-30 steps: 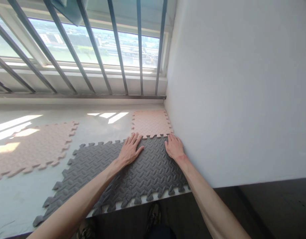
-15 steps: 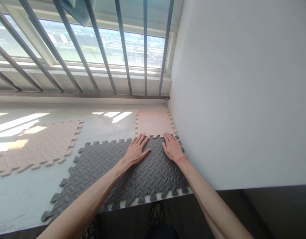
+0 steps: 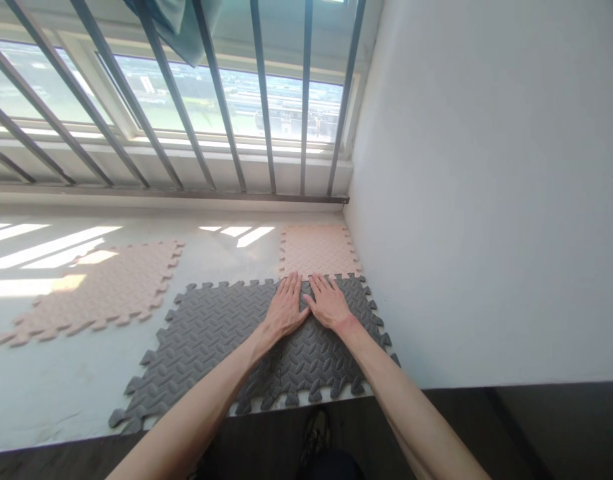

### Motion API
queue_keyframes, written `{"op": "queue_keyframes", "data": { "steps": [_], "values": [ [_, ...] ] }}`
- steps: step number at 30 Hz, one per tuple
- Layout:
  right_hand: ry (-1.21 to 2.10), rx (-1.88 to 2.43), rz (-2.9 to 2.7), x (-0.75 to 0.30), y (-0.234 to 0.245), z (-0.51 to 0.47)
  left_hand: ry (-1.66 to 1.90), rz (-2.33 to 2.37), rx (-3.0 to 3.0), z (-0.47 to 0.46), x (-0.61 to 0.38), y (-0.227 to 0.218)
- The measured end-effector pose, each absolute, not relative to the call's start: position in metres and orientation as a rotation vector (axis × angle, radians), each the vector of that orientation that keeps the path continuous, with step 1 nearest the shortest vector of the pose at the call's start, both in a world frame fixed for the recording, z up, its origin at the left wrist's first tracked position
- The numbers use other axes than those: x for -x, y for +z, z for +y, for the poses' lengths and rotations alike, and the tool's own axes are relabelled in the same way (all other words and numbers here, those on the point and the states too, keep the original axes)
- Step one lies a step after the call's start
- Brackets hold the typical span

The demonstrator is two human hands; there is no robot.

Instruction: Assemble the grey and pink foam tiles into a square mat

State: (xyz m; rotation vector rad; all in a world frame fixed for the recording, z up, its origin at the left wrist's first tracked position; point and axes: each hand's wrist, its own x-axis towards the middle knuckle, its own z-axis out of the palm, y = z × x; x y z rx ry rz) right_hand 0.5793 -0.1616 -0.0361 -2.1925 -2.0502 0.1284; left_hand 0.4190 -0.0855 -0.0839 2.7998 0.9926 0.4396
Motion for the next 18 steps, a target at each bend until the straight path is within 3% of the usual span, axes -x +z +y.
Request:
{"op": "queue_keyframes", "data": {
  "steps": [6, 11, 18],
  "values": [
    [0.22, 2.207, -2.007, -0.58, -0.042, -0.161, 0.387, 1.006, -2.793, -0.085, -0.417, -0.077],
    [0.019, 2.496, -1.705, -0.617, -0.049, -0.175, 0.393, 1.074, -2.758, -0.093, -0.417, -0.074],
    [-0.033, 2.588, -1.702, -0.625, -0.069, -0.187, 0.389, 1.12, -2.721, -0.101, -0.421, -0.069]
  ]
}}
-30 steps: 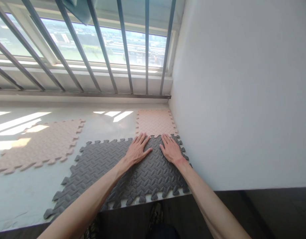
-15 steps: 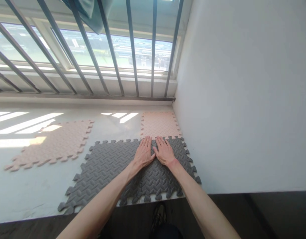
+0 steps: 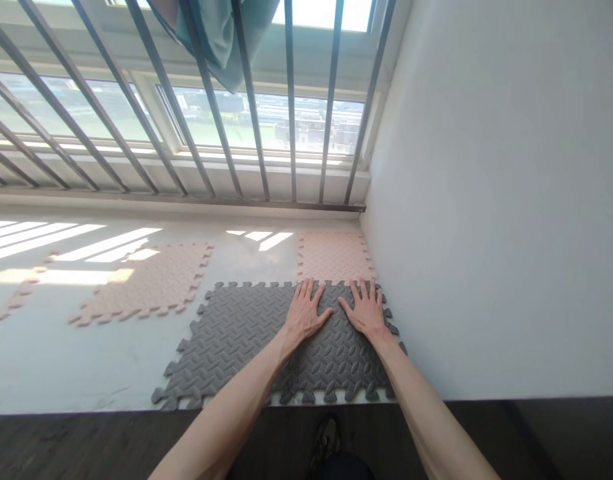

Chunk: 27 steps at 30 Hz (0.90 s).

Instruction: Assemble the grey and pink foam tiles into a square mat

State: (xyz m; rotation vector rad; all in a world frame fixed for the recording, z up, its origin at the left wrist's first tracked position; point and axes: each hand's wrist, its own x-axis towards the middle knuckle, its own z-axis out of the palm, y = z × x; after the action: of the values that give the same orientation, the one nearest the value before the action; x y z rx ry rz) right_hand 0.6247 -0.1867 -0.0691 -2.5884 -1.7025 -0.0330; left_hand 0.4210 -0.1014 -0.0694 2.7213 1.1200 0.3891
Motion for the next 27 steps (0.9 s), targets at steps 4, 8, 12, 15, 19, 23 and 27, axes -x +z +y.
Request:
{"op": "queue_keyframes", "data": {
  "steps": [4, 8, 12, 15, 19, 23, 27],
  "values": [
    [-0.116, 2.611, -1.675, -0.623, -0.07, -0.187, 0.407, 1.164, -2.675, -0.104, -0.424, -0.067],
    [-0.134, 2.614, -1.722, -0.626, -0.067, -0.186, 0.417, 1.184, -2.662, -0.106, -0.425, -0.066],
    [-0.118, 2.663, -1.732, -0.625, -0.066, -0.184, 0.391, 1.2, -2.659, -0.106, -0.425, -0.065],
    [-0.075, 2.702, -1.723, -0.626, -0.065, -0.182, 0.359, 1.219, -2.656, -0.104, -0.428, -0.062],
    [-0.022, 2.753, -1.712, -0.627, -0.061, -0.179, 0.256, 1.197, -2.65, -0.101, -0.424, -0.052],
    [-0.131, 2.613, -1.725, -0.603, -0.062, -0.191, 0.232, 1.173, -2.66, -0.096, -0.376, -0.05],
    [-0.212, 2.241, -1.861, -0.544, -0.077, -0.217, 0.4, 1.352, -2.658, -0.076, -0.267, -0.055]
  ]
}}
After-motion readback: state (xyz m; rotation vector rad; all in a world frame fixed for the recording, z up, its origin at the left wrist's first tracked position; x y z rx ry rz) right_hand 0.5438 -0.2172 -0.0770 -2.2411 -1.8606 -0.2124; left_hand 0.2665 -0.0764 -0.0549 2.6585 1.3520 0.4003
